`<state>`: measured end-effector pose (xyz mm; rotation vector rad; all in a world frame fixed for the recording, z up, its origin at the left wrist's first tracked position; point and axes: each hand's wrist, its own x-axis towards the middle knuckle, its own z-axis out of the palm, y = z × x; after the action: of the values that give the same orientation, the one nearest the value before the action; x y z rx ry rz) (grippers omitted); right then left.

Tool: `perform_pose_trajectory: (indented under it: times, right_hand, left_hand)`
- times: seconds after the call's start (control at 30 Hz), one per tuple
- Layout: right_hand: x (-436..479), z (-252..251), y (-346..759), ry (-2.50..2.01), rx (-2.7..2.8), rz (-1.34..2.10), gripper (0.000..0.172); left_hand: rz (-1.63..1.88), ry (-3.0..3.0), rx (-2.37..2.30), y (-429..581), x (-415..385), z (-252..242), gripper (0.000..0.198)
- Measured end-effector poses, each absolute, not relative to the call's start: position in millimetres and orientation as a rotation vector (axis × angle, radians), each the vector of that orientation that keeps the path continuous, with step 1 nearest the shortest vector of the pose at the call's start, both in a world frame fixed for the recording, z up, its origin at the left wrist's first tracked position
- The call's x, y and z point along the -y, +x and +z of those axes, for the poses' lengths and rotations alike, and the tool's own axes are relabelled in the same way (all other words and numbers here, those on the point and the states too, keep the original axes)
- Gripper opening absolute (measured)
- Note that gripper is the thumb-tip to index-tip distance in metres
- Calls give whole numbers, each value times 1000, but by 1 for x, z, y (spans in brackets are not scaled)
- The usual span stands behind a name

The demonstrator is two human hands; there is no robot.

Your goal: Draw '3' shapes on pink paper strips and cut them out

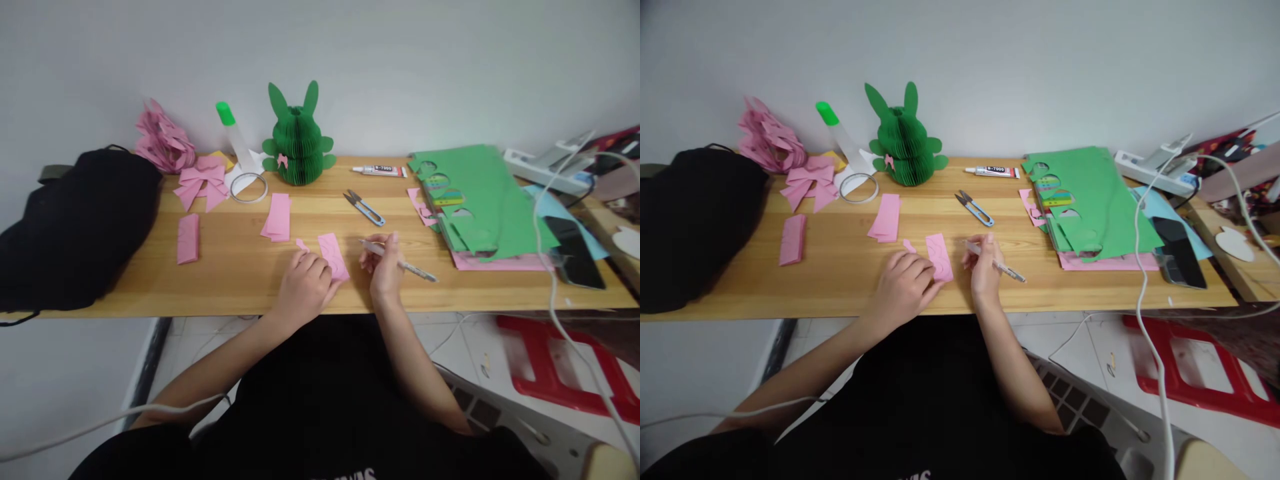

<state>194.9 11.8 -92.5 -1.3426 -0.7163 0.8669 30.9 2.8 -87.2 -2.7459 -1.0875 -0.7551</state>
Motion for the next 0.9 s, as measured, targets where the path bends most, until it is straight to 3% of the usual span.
perform_pose_trajectory:
  times: [0.13,0.4,0.6,0.9]
  right_hand:
    - [3,-91,203,-1583,1042,827,34]
    - [16,-89,207,-1632,1273,1015,23]
    - [18,-91,205,-1524,1150,1104,30]
    - [24,-80,198,-1313,1033,1124,27]
  left_hand:
    - [-798,-2738,1075,29,-4,-87,23]
    - [-887,-2783,1131,29,-2,-87,20]
    - [-1083,-2818,1310,21,1,-84,16]
    - [-1485,-2914,1813,9,-12,-75,19]
